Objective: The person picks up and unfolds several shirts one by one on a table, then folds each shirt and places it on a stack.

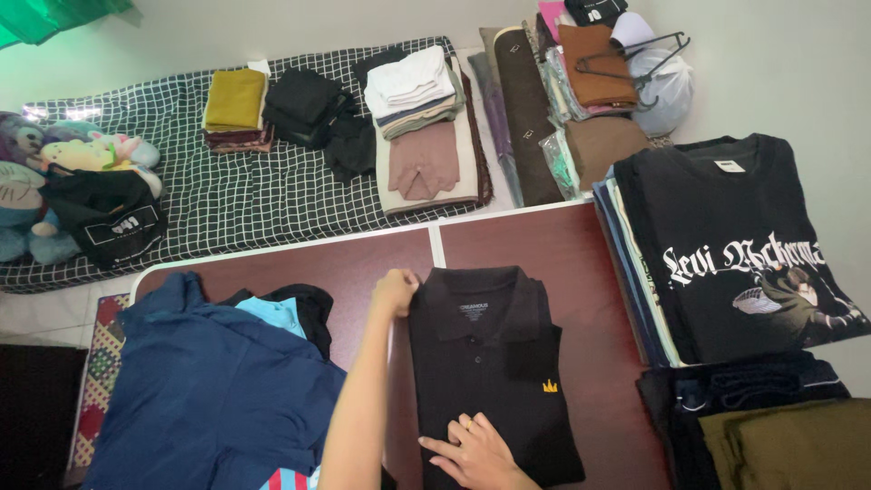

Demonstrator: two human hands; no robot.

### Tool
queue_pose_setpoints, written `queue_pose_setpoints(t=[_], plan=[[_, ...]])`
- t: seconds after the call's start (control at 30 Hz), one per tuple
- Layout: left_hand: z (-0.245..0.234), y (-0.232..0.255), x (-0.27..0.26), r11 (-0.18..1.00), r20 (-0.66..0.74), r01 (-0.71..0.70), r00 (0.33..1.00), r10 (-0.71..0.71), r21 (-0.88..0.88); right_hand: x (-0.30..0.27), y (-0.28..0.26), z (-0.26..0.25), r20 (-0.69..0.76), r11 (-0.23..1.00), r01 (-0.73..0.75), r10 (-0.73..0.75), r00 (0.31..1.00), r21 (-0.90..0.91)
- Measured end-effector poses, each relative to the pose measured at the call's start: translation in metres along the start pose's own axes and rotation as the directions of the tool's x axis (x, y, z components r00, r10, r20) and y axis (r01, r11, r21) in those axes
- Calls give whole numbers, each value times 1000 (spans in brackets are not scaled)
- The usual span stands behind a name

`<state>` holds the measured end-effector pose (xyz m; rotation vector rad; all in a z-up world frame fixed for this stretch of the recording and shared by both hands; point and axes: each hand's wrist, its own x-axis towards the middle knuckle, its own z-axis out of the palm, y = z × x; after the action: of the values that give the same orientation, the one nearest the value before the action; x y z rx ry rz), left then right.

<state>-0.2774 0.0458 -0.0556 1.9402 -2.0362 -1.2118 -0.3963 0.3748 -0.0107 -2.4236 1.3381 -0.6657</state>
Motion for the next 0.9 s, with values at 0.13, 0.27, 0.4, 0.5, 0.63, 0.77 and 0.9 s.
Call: queue_pose_setpoints(t=[0.13, 0.27, 0.4, 0.5, 0.63, 0.77, 0.9], plan=[[-2, -25, 21, 580, 444, 199, 838, 318, -790, -3, 0, 7, 53, 995, -69, 66, 996, 72], [17, -27, 9, 551, 388, 301, 921, 45, -779, -6, 6, 13, 92, 998, -47, 43, 995, 41], [21, -21, 1, 484, 282, 295, 954, -101, -824, -7, 8, 18, 251, 984, -141, 110, 962, 108], [18, -29, 0, 687, 197, 126, 980, 25, -715, -6, 9, 18, 236, 993, -94, 73, 969, 77], [22, -16, -16, 576, -33, -190, 962, 273, -795, -5, 5, 14, 85, 1000, -19, 18, 996, 20], [10, 13, -68, 833, -532, -482, 796, 288, -271, 3, 2, 1, 126, 993, -86, 76, 989, 82], [14, 6, -139, 956, -479, -270, 858, 184, -118, 15, -5, -18, 131, 848, -376, 353, 926, 373]])
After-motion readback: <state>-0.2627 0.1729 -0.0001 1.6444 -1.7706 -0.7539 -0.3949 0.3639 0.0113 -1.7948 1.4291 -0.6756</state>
